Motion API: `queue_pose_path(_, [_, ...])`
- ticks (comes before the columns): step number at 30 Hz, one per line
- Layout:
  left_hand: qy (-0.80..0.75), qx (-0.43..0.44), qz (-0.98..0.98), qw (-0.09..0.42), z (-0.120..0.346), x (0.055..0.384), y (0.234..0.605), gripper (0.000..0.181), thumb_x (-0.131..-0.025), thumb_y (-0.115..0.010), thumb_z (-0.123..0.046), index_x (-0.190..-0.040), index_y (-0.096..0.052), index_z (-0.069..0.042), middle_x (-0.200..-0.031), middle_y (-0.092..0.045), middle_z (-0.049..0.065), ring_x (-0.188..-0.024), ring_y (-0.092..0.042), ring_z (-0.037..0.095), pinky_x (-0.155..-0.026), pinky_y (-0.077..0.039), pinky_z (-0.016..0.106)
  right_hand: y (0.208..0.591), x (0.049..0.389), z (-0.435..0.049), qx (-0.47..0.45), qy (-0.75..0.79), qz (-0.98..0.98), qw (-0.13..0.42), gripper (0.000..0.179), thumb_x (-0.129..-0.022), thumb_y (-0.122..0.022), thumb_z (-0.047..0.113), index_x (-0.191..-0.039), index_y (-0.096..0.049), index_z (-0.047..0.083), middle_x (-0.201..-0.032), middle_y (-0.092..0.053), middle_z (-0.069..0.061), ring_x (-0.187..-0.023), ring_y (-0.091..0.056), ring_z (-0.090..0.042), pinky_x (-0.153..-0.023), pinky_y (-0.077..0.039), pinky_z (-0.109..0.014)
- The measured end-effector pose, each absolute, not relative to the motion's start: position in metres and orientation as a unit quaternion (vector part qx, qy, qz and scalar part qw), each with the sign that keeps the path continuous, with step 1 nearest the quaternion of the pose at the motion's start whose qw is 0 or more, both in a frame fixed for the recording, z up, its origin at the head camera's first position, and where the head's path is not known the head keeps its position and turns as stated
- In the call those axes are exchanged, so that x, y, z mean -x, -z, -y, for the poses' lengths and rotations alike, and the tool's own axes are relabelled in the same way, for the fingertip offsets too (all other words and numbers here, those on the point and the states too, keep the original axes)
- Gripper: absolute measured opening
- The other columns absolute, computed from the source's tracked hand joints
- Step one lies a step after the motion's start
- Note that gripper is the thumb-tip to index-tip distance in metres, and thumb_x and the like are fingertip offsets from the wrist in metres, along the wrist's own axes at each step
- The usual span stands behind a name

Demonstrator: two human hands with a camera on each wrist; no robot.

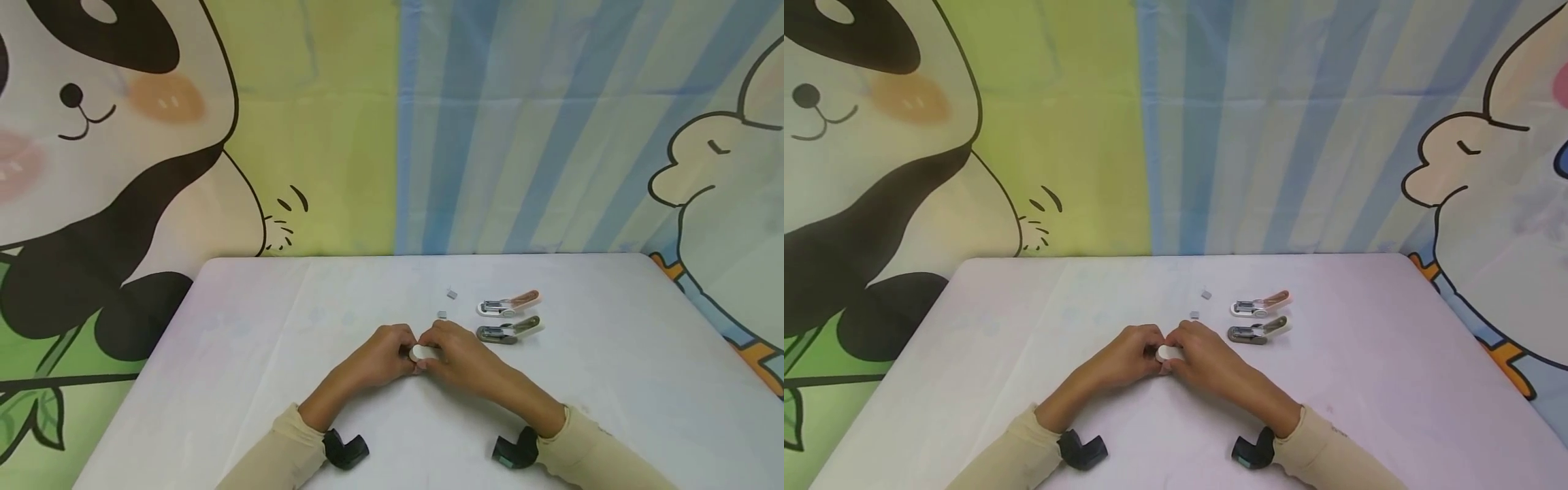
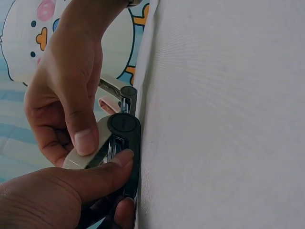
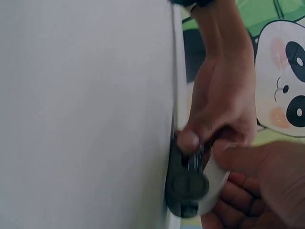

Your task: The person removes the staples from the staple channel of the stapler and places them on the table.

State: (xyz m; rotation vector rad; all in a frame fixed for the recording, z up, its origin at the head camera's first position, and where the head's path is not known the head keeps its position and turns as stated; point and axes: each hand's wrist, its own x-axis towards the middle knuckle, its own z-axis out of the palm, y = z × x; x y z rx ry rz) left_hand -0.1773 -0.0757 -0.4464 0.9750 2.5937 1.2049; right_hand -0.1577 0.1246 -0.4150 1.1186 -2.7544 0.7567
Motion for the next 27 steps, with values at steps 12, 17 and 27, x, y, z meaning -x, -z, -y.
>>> queue_pose_path(12, [-0.404,-0.32,-0.854,0.069,0.076,0.177,0.44,0.013,-0.076,-0.084,-0.008,-0.077,-0.071,-0.011,-0.082,-0.057,-0.007,-0.075,-0.055,0.009,-0.066,-0.046,0.023,0.4,0.158,-0.134,-0.375,-0.264,0.888,-0.014,0.032,-0.089,-0.072,0.018,-0.119,-0.065,0.007,-0.092,-0.054,0.007,-0.078,-0.054,-0.012,-0.068,-0.046,-0.026])
queue_pose_path(17, [-0.411,-0.316,-0.852,0.076,0.075,0.175,0.443,0.013,-0.076,-0.083,-0.006,-0.086,-0.074,-0.006,-0.085,-0.059,-0.005,-0.076,-0.056,0.008,-0.068,-0.048,0.022,0.392,0.158,-0.142,-0.354,-0.298,0.884,-0.058,0.026,-0.088,-0.074,0.015,-0.113,-0.068,0.009,-0.094,-0.059,0.009,-0.085,-0.058,-0.011,-0.073,-0.051,-0.031])
queue_pose_path(27, [-0.411,-0.31,-0.854,0.073,0.074,0.174,0.446,0.015,-0.076,-0.083,-0.007,-0.088,-0.074,-0.006,-0.084,-0.058,-0.007,-0.074,-0.056,0.005,-0.066,-0.048,0.022,0.381,0.155,-0.152,-0.321,-0.277,0.901,-0.089,0.026,-0.085,-0.073,0.008,-0.11,-0.067,0.003,-0.096,-0.063,0.004,-0.085,-0.061,-0.016,-0.071,-0.051,-0.032])
